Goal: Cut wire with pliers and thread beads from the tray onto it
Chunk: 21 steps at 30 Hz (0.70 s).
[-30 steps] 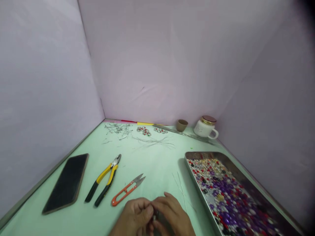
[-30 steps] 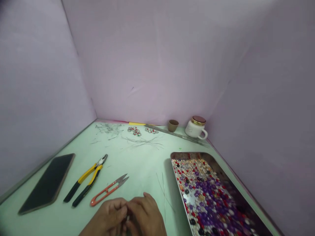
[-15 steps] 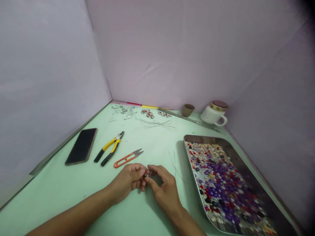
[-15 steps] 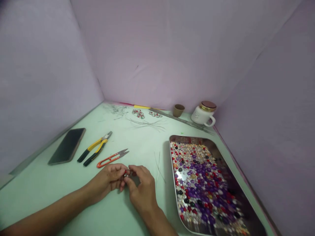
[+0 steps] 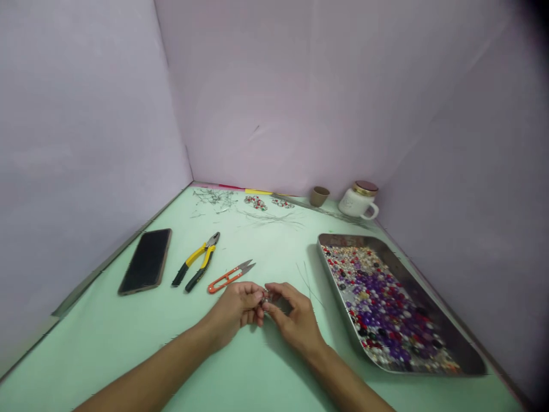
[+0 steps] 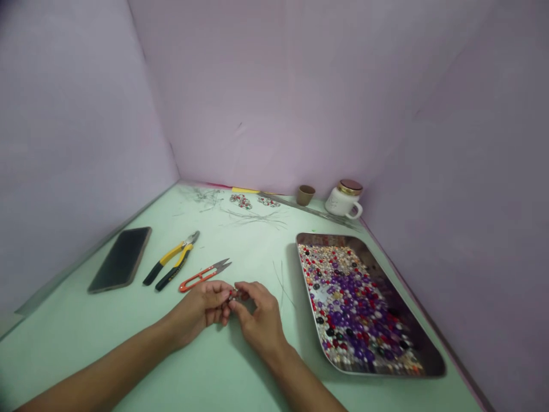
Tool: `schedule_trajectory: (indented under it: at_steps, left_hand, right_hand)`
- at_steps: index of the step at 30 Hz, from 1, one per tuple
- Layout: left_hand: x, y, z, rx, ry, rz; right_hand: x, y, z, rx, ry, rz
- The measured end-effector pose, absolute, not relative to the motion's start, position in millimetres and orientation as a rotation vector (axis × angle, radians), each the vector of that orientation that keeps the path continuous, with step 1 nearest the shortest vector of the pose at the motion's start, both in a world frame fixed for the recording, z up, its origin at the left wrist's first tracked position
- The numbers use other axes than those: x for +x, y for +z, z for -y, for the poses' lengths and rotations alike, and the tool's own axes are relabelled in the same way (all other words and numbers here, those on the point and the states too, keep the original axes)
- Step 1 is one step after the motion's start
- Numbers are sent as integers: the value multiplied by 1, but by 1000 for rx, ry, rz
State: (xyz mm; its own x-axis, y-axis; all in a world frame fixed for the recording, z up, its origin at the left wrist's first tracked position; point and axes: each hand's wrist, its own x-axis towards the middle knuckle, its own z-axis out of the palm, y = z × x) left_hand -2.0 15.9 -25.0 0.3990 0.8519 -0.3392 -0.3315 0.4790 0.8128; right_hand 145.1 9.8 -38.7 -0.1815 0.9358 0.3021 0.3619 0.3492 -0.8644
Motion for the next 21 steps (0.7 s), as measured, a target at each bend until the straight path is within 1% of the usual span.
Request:
schedule_trajectory:
  at_steps: [8,16,21]
  left_hand:
    - [3,-27,-11,851,853,-930]
    - [11,-37,-11,913,985,-985]
    - [13,-48,-9,1023,984,-976]
  right_hand:
    - [147,-32,-9,-1134,688,1818]
    - [150,-35,-10,-1176,721,1777]
    - [150,-39,-15,-1119,690,1833]
